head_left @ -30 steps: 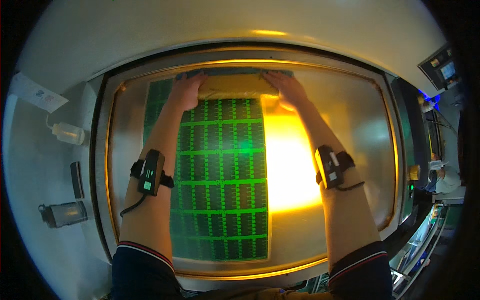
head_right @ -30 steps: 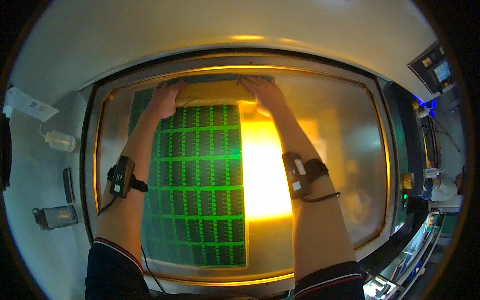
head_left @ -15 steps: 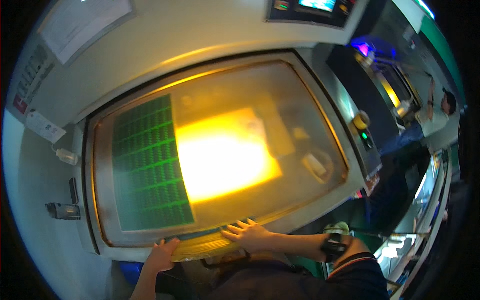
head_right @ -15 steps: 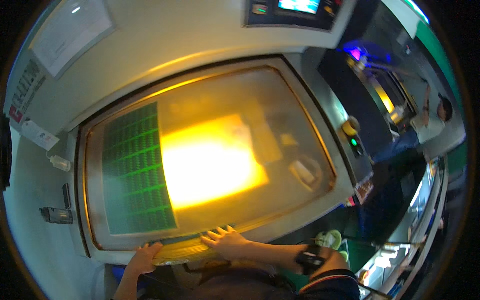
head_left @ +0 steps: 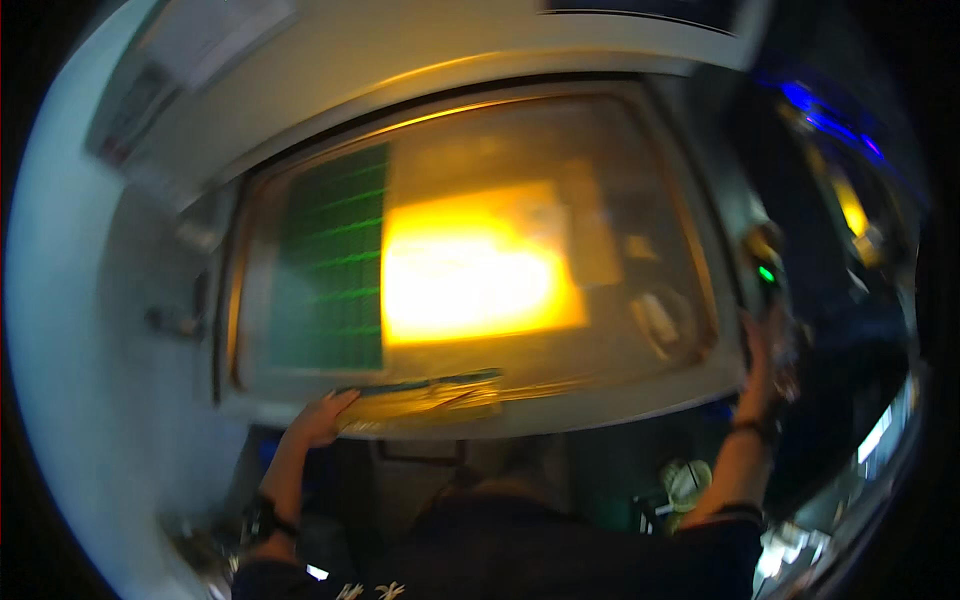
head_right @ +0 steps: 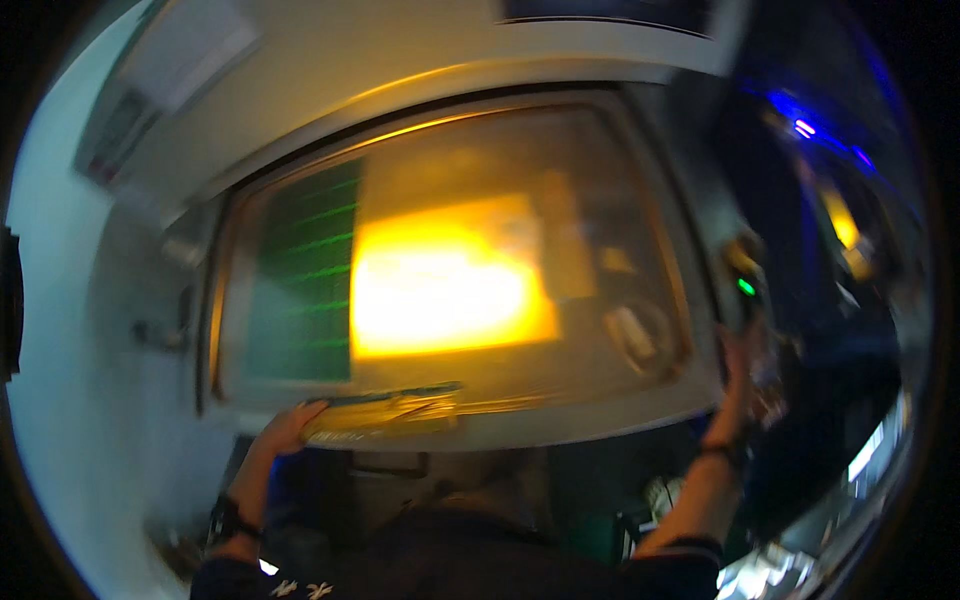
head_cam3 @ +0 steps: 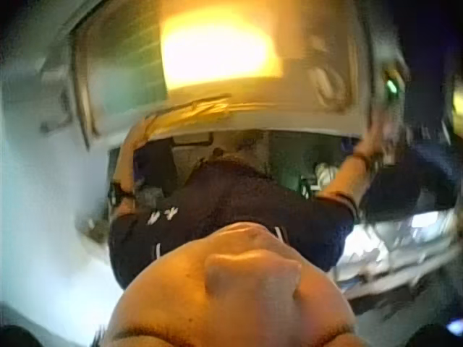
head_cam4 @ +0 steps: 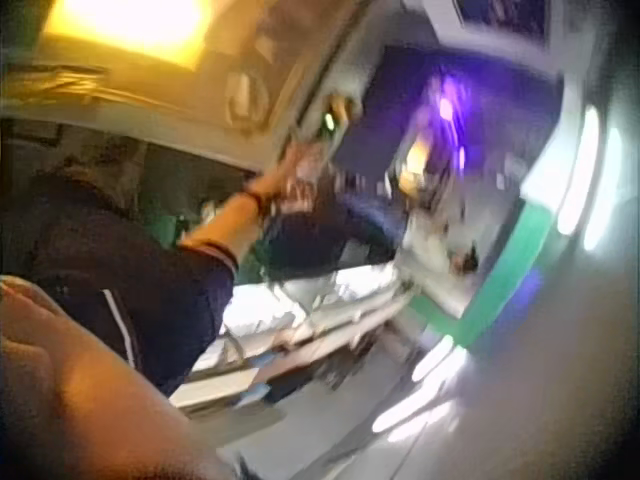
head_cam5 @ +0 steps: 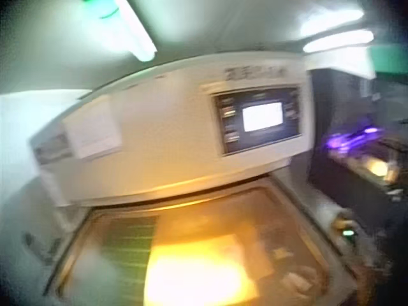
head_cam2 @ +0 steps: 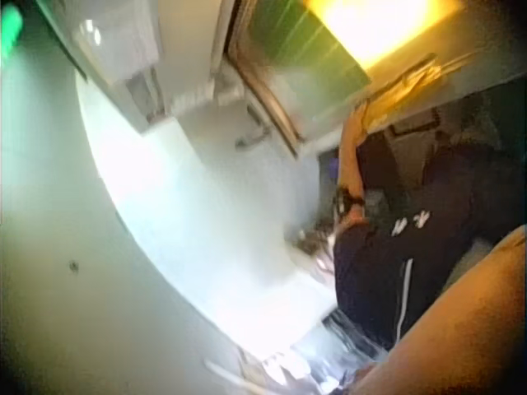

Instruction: Operating an industrial LED exposure machine to process circuit board panels.

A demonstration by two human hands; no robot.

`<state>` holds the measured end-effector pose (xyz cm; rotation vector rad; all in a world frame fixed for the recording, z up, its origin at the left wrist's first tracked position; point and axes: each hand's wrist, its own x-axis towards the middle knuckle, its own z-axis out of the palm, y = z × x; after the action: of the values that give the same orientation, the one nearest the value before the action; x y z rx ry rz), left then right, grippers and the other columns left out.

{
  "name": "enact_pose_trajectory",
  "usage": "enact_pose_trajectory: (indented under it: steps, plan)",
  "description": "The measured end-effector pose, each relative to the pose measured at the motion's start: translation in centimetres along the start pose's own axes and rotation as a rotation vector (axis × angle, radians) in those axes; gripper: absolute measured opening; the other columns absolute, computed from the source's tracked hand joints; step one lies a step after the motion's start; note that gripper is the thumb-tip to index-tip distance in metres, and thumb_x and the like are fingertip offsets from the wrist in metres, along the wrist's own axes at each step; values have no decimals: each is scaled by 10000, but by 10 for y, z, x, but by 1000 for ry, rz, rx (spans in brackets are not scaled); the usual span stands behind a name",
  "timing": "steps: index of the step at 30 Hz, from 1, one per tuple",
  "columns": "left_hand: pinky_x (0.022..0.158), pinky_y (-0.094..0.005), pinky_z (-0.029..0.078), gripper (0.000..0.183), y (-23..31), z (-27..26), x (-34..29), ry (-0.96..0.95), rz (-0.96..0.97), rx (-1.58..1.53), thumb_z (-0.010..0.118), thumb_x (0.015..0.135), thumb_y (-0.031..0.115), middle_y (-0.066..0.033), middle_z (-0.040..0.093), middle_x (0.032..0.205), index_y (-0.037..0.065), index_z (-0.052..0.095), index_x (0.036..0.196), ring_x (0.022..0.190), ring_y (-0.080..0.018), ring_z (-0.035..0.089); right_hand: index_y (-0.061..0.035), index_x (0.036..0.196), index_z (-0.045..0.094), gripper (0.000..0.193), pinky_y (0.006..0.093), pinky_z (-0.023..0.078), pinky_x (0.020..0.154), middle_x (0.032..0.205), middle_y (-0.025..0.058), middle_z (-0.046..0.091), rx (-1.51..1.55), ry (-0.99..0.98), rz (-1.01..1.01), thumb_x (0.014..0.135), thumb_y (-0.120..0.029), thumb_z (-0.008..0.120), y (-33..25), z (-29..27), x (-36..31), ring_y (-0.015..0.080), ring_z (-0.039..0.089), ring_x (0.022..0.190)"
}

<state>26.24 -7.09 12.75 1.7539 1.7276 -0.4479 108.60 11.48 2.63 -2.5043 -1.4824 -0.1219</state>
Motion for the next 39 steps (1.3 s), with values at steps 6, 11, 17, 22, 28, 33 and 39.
enact_pose_trajectory:
  steps: [6, 11, 17, 22, 28, 33, 39]
  plan:
    - [1073, -518, 313, 791, -29, 13, 22, -8, 55, 10, 640, 759, 79, -47, 373, 1484, 226, 308, 1462, 1342, -425, 336, -34, 1363, 438, 807, 458, 319, 1070, 1390, 197, 441, -140, 47, -86, 762, -501, 707, 44, 23, 37, 365, 396, 1292]
    - [1061, -583, 286, 771, -25, 18, 4, 66, -3, 222, 625, 776, 100, 7, 338, 1508, 230, 305, 1466, 1364, -401, 312, -99, 1332, 502, 682, 425, 354, 1045, 1362, 183, 489, -19, -438, -367, 839, -561, 590, -131, 1, 24, 341, 428, 1278]
    - [1010, -621, 329, 763, -121, 20, -10, 115, -77, 125, 573, 796, 37, 58, 283, 1532, 231, 279, 1473, 1370, -368, 317, -117, 1380, 437, 770, 449, 332, 1064, 1368, 146, 487, 553, -1056, -1411, 743, -429, 736, -468, -42, -273, 304, 454, 1272]
    - [968, -580, 391, 760, -293, -25, 48, 249, -107, 76, 569, 791, 18, 55, 307, 1519, 242, 295, 1464, 1368, -356, 322, -87, 1372, 423, 612, 531, 272, 1092, 1422, 150, 408, 264, -536, -1455, 818, -271, 606, -633, -8, -404, 329, 384, 1313]
    - [948, -572, 421, 776, -373, -158, 216, 546, -100, 120, 596, 766, 1, 22, 370, 1482, 254, 320, 1446, 1348, -362, 347, -73, 1283, 500, 438, 516, 359, 1046, 1336, 120, 492, 268, -95, -1224, 848, -109, 517, -823, 85, -302, 304, 458, 1234]
    - [964, -625, 398, 738, -335, -239, 369, 561, -4, 128, 597, 773, 2, 38, 347, 1493, 244, 354, 1426, 1322, -365, 377, -104, 1288, 505, 438, 476, 393, 1028, 1322, 100, 527, 151, -14, -1070, 851, -106, 526, -859, 148, -164, 311, 480, 1239]
    - [962, -710, 358, 674, -259, -300, 487, 653, 94, 104, 580, 799, 7, 40, 356, 1484, 226, 384, 1406, 1297, -421, 380, -174, 1318, 502, 528, 385, 383, 1056, 1390, 55, 489, 86, -58, -1038, 808, -41, 523, -849, 180, -17, 262, 459, 1277]
